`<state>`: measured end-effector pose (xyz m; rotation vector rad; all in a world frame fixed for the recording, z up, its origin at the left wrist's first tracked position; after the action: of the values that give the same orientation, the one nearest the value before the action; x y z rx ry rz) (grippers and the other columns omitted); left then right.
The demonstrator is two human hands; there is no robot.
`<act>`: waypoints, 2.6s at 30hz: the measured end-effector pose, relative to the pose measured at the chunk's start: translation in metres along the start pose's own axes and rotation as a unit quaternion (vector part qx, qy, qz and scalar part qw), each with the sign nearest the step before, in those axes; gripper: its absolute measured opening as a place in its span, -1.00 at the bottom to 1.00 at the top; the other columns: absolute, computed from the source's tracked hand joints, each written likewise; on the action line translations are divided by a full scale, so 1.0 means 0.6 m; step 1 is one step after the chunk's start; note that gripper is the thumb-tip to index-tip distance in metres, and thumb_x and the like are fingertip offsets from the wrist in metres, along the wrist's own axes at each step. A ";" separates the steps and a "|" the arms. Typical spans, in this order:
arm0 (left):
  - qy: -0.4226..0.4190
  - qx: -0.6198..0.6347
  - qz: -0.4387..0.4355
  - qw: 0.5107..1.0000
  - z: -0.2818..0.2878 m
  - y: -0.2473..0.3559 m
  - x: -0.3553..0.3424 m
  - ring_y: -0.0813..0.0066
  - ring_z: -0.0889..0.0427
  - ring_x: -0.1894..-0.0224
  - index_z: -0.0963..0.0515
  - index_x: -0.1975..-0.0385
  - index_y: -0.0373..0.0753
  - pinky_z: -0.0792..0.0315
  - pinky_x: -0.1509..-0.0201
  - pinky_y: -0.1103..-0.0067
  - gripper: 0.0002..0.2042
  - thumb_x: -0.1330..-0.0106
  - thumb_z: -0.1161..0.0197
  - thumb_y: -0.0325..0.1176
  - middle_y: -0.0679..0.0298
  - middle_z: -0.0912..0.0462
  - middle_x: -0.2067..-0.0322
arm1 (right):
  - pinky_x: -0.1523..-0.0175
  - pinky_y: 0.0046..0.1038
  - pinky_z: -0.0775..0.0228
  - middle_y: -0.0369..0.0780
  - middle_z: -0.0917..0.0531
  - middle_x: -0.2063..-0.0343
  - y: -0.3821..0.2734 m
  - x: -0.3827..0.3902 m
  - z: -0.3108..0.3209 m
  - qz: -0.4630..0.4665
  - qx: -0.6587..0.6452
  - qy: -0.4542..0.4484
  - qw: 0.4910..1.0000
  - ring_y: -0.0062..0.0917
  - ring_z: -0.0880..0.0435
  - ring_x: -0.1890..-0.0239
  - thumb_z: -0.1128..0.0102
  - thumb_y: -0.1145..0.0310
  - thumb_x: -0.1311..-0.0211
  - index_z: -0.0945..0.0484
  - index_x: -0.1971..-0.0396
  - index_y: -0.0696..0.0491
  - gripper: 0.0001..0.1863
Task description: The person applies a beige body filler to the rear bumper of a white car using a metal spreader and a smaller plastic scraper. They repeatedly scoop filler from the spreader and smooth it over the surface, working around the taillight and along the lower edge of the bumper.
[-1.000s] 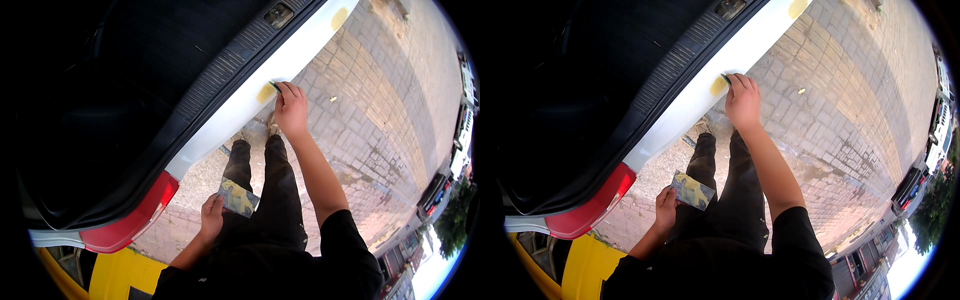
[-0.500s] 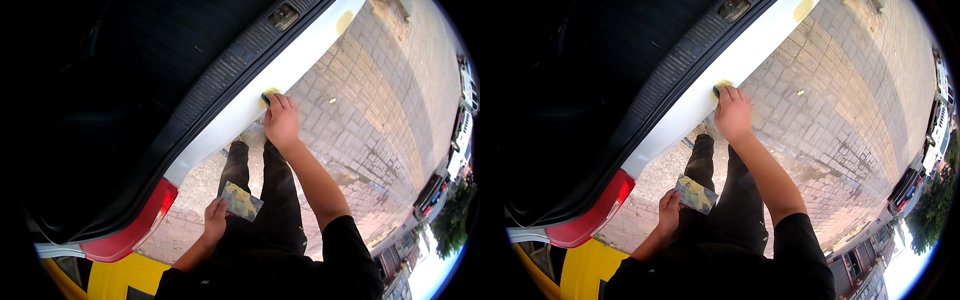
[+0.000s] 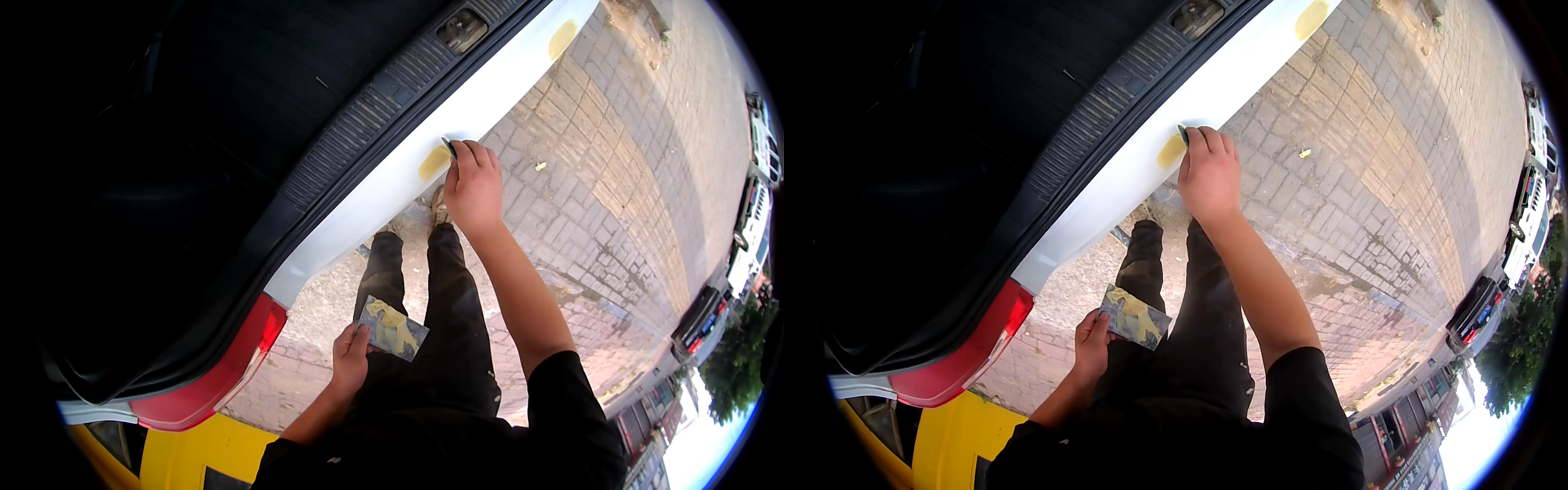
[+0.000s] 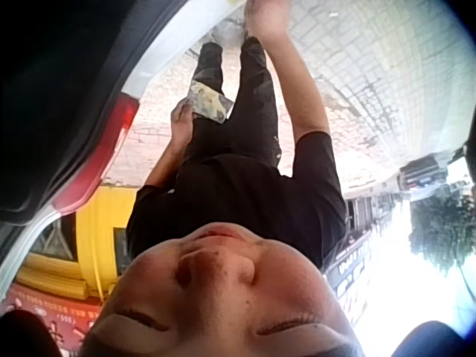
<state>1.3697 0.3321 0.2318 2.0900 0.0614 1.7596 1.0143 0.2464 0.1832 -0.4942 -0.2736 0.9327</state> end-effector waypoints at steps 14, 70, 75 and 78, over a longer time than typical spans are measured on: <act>-0.023 -0.001 -0.009 1.000 0.017 -0.019 -0.006 0.37 -0.70 0.16 -0.46 -0.04 -0.44 -0.60 0.09 0.44 -0.71 -0.57 0.08 -0.35 0.13 -0.67 0.15 | -0.07 -0.17 -0.39 -0.11 -0.62 0.08 -0.005 0.018 -0.003 0.028 -0.042 -0.025 0.998 -0.16 -0.55 0.05 -0.12 0.59 -0.09 -0.56 0.08 0.14 -0.67; -0.044 -0.089 -0.475 0.874 -0.169 0.197 0.013 0.29 -0.48 -0.16 -0.27 -0.21 -0.59 -0.33 -0.31 0.37 -0.59 -0.59 0.14 -0.32 -0.03 -0.47 -0.13 | 0.10 -0.33 -0.49 -0.11 -0.65 0.23 -0.165 0.129 0.189 0.062 -0.308 -0.059 0.947 -0.21 -0.62 0.24 -0.34 0.60 -0.05 -0.60 0.17 0.16 -0.71; 0.009 -0.149 -0.511 0.846 -0.169 0.206 0.016 0.33 -0.66 0.04 -0.37 -0.19 -0.58 -0.48 -0.08 0.53 -0.60 -0.54 0.06 -0.34 -0.01 -0.66 0.05 | 0.10 -0.31 -0.48 -0.13 -0.65 0.23 -0.172 0.139 0.189 0.077 -0.295 -0.077 0.949 -0.20 -0.61 0.23 -0.33 0.60 0.00 -0.63 0.19 0.14 -0.71; 0.003 -0.123 -0.493 0.861 -0.167 0.211 0.016 0.38 -0.58 -0.01 -0.35 -0.17 -0.57 -0.41 -0.15 0.51 -0.60 -0.57 0.10 -0.32 0.03 -0.60 0.01 | 0.14 -0.31 -0.49 -0.13 -0.65 0.24 -0.168 0.138 0.210 0.081 -0.254 -0.036 0.963 -0.20 -0.62 0.26 -0.33 0.59 -0.01 -0.62 0.19 0.15 -0.70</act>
<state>1.2478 0.2464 0.2950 1.4195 0.7279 1.0479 1.0776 0.3001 0.3446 -0.9677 -0.5507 1.0417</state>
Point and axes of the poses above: each hand's wrist, its own x-axis away from the middle knuckle, its own z-axis out of the back of the hand, y = z × x, the point moved 7 cm from there along -x, towards the middle knuckle
